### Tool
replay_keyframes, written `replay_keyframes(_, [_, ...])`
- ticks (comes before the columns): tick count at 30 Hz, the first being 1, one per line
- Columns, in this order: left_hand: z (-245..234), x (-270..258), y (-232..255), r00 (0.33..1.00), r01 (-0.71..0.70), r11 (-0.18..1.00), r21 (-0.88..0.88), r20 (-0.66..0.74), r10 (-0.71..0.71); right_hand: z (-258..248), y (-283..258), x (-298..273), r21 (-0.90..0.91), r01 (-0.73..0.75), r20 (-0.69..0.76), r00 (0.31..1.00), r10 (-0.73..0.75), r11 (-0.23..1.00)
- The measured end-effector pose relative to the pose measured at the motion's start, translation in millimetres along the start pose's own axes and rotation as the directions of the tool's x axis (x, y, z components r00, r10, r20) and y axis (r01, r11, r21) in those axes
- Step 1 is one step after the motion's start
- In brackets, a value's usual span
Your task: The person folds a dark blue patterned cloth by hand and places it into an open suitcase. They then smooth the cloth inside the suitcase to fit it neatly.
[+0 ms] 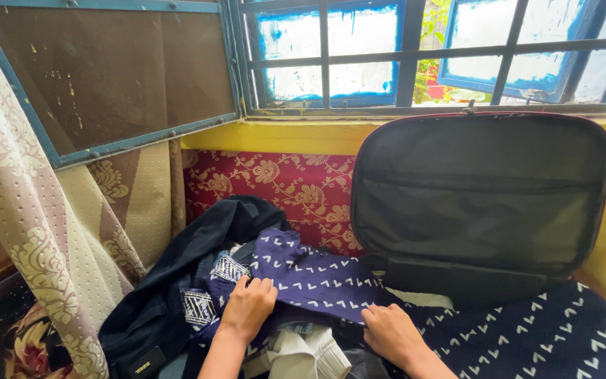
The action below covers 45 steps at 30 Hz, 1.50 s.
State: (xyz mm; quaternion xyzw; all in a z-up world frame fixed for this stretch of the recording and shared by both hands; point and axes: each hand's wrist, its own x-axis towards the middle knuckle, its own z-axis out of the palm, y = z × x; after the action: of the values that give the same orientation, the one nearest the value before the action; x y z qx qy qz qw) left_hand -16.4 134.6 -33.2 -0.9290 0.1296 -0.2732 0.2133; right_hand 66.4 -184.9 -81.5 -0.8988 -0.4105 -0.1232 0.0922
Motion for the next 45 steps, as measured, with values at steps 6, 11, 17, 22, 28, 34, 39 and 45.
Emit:
replay_keyframes(6, [12,-10,10,0.994,0.004,0.999,-0.039,0.107,0.0,4,1,-9,0.128,0.061,0.062,0.996,-0.07,0.99])
replay_keyframes(11, [35,-7,22,0.921,0.034,0.999,-0.036,0.39,-0.017,18,8,-8,0.205,0.013,0.199,0.979,-0.054,0.979])
replay_keyframes(17, [5,7,32,0.922,0.129,0.971,-0.2,0.384,-0.043,17,20,-25,0.269,-0.077,0.268,0.963,0.002,0.96])
replay_keyframes(22, [-26,26,44,0.97,0.041,0.925,-0.379,0.236,0.054,16,33,-43,0.272,-0.137,0.392,0.92,0.02,0.953])
replay_keyframes(28, [-5,52,86,0.923,0.113,0.836,-0.537,0.369,0.112,11,49,-63,0.169,-0.205,0.509,0.856,0.093,0.964])
replay_keyframes(34, [24,64,100,0.887,0.2,0.789,-0.581,0.449,0.106,31,80,-84,0.135,-0.347,0.609,0.768,0.199,0.928])
replay_keyframes(39, [8,63,91,0.868,0.259,0.761,-0.595,0.489,0.086,58,103,-104,0.107,-0.277,0.581,0.797,0.167,0.955])
replay_keyframes(45, [4,77,109,0.872,0.277,0.728,-0.627,0.482,0.083,27,109,-124,0.121,-0.39,0.655,0.723,0.222,0.913])
